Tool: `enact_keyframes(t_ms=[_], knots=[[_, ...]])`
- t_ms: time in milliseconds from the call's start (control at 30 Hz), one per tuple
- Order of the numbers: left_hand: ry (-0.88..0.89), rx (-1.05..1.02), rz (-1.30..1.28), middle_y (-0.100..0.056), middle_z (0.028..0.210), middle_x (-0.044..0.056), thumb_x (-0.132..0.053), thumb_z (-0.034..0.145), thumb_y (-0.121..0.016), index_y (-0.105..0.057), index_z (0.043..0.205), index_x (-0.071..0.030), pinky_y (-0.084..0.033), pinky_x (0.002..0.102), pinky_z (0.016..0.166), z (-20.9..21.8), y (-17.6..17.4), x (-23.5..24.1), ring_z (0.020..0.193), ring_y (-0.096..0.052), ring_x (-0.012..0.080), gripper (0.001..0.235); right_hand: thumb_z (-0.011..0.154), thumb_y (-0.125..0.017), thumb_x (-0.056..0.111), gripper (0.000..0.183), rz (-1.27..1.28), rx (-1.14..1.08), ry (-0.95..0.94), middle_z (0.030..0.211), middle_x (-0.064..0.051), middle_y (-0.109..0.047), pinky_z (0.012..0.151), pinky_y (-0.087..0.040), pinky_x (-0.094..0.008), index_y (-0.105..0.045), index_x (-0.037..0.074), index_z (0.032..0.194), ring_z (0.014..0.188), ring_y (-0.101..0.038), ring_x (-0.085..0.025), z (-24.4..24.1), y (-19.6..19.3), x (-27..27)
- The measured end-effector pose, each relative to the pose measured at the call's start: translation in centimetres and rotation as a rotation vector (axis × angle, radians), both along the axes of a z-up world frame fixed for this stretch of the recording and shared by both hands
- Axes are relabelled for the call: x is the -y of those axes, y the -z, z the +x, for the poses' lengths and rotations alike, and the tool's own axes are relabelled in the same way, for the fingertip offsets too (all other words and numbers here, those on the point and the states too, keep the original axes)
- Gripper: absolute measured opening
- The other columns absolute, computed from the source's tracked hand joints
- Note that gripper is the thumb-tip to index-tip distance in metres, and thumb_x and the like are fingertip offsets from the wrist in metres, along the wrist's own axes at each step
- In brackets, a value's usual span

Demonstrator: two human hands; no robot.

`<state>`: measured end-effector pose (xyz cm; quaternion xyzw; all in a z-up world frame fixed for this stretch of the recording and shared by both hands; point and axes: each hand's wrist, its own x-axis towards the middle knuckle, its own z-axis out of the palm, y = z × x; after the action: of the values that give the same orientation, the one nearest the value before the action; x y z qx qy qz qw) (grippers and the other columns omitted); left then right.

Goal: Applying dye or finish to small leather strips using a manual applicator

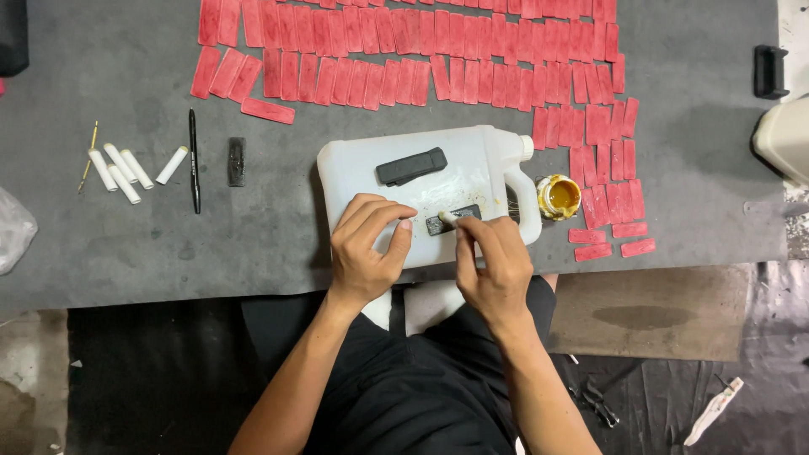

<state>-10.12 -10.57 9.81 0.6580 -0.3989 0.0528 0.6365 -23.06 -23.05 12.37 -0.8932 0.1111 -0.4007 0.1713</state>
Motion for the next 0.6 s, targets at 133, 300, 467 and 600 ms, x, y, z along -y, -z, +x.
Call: enact_keyframes(t_ms=[133,300,467,600], knots=[[0.006,0.005,0.009,-0.07,0.079,0.007,-0.008,0.095,-0.065,-0.076,0.095,-0.008,-0.057,0.039,0.071,0.1,-0.1,0.0,0.076,-0.065,0.0282,0.012,0.088,-0.071,-0.006,0.01,0.095,0.007,-0.097,0.068,-0.01,-0.061,0.06,-0.053,-0.037,-0.076,0.001,0.092,0.059,-0.059,-0.028,0.2,-0.7,-1.0],[0.005,-0.009,0.004,-0.07,0.079,0.007,-0.009,0.096,-0.064,-0.076,0.094,-0.008,-0.057,0.04,0.071,0.0,-0.1,0.0,0.076,-0.065,0.0288,0.012,0.091,-0.068,-0.007,0.01,0.013,0.017,0.042,0.068,-0.006,-0.061,0.057,-0.051,-0.032,-0.075,0.0,0.094,0.058,-0.058,-0.022,-0.4,-1.0,-1.2],[0.01,-0.009,0.01,-0.07,0.078,0.007,-0.008,0.095,-0.064,-0.077,0.094,-0.007,-0.057,0.039,0.071,0.1,-0.2,0.0,0.076,-0.065,0.0285,0.012,0.089,-0.069,-0.008,0.012,-0.003,0.051,0.053,0.067,-0.006,-0.062,0.059,-0.052,-0.031,-0.075,0.001,0.092,0.058,-0.058,-0.022,-1.1,0.2,-1.7],[0.004,-0.01,0.015,-0.07,0.077,0.007,-0.007,0.095,-0.065,-0.076,0.094,-0.007,-0.057,0.039,0.071,0.0,-0.2,-0.1,0.076,-0.065,0.0283,0.012,0.093,-0.068,-0.006,0.008,-0.045,0.068,0.165,0.069,-0.008,-0.061,0.06,-0.052,-0.034,-0.074,-0.001,0.095,0.06,-0.059,-0.024,-1.6,0.4,-1.5]])
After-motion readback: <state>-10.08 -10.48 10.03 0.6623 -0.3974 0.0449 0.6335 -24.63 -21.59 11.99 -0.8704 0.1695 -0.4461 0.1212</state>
